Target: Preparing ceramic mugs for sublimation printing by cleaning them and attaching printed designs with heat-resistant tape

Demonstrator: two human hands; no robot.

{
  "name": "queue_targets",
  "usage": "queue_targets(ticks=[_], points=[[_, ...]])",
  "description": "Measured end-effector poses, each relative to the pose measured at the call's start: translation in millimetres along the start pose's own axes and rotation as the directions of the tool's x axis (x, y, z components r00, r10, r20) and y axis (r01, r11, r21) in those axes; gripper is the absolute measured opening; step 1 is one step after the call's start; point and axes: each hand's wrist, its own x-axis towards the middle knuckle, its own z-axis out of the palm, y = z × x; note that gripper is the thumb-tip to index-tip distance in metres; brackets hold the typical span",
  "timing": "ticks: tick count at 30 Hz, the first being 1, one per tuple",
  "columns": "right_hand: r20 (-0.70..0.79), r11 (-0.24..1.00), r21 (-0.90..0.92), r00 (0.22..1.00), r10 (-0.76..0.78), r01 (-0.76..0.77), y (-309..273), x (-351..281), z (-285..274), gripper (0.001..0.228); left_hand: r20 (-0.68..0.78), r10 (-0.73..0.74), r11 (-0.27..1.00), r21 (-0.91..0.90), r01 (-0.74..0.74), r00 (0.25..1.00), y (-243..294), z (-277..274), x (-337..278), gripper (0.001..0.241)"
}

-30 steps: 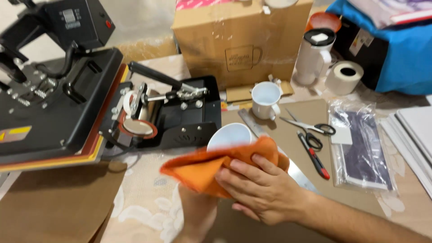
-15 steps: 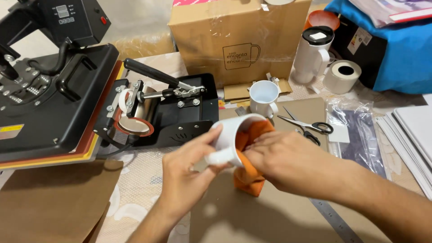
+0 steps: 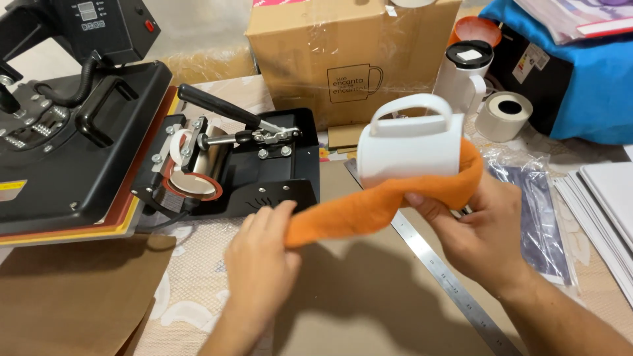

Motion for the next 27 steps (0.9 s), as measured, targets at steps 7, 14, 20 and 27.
queue_targets(ticks=[7, 14, 20, 27], points=[[0.027, 0.994, -0.030, 0.995, -0.101, 0.101, 1, 1, 14, 0.015, -0.504, -0.155, 0.875, -0.470, -0.119, 0.850, 23, -22, 50, 0.035], [0.205, 0.797, 0.600, 0.977, -0.064, -0.074, 39, -9, 30, 0.023, -0.185, 0.242, 0.194, -0.953, -0.234, 0.953, 59, -23, 78, 0.080], [0.258, 0.533, 0.776, 0.941, 0.220, -0.338, 42, -3, 50, 0.027, -0.073, 0.085, 0.087, -0.993, -0.080, 0.994, 65, 1, 63, 0.093], [0.238, 0.879, 0.401, 0.897, -0.371, 0.258, 25, 8, 58, 0.033, -0.104, -0.132, 0.344, -0.937, -0.053, 0.986, 57, 0, 66, 0.052]])
